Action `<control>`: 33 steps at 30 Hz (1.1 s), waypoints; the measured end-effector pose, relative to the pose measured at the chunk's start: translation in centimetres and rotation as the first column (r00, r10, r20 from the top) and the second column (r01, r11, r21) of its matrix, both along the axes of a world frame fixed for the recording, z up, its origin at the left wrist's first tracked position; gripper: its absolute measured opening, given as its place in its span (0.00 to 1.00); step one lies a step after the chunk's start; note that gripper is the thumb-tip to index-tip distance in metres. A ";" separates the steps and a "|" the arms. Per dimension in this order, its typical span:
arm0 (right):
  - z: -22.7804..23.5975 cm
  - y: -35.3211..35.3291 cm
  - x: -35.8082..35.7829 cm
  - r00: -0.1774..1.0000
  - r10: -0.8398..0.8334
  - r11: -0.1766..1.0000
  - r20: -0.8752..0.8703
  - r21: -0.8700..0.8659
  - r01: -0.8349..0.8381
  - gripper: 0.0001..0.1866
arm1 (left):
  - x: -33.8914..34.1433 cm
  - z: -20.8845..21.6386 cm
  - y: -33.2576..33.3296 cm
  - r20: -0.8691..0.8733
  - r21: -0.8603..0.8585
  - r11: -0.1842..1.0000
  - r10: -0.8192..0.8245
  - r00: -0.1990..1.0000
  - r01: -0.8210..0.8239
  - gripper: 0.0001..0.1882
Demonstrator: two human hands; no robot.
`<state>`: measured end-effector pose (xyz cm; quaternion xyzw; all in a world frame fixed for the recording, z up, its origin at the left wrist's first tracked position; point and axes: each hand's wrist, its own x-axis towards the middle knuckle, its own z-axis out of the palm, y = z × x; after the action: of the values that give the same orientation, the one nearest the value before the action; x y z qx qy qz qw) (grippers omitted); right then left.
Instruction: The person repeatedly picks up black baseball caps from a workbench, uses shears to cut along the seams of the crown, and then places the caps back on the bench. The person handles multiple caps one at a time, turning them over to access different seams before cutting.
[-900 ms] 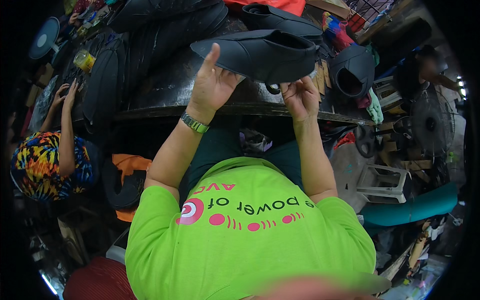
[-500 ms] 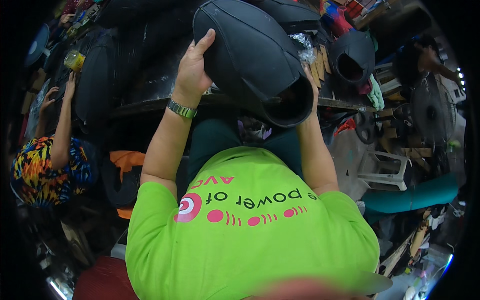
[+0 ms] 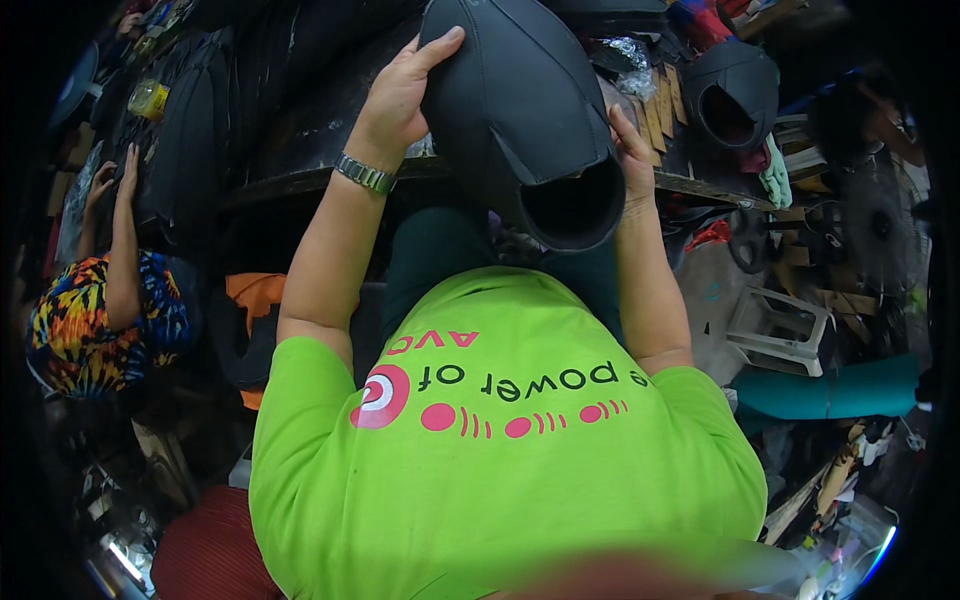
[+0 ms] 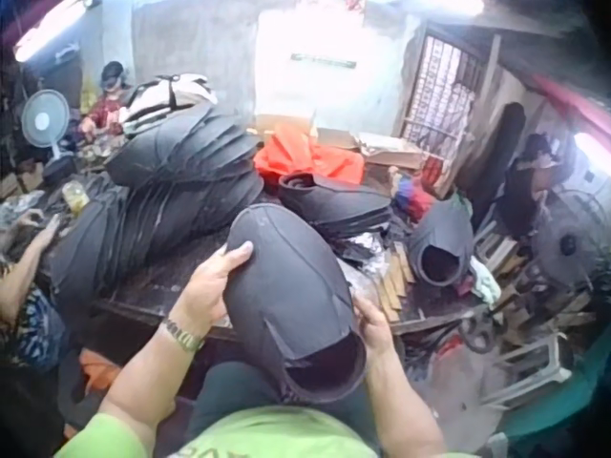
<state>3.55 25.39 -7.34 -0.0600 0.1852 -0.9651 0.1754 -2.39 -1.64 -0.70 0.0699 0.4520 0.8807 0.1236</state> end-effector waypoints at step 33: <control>0.8 1.2 -0.1 0.989 -0.143 0.982 0.032 0.126 0.138 0.20 | 0.6 -1.5 2.5 0.009 -0.306 0.908 -0.299 0.954 0.288 0.36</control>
<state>3.49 26.59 -6.51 -0.0161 0.2446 -0.9628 0.1141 -1.75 0.84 -2.19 0.1339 0.5686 0.7705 0.2552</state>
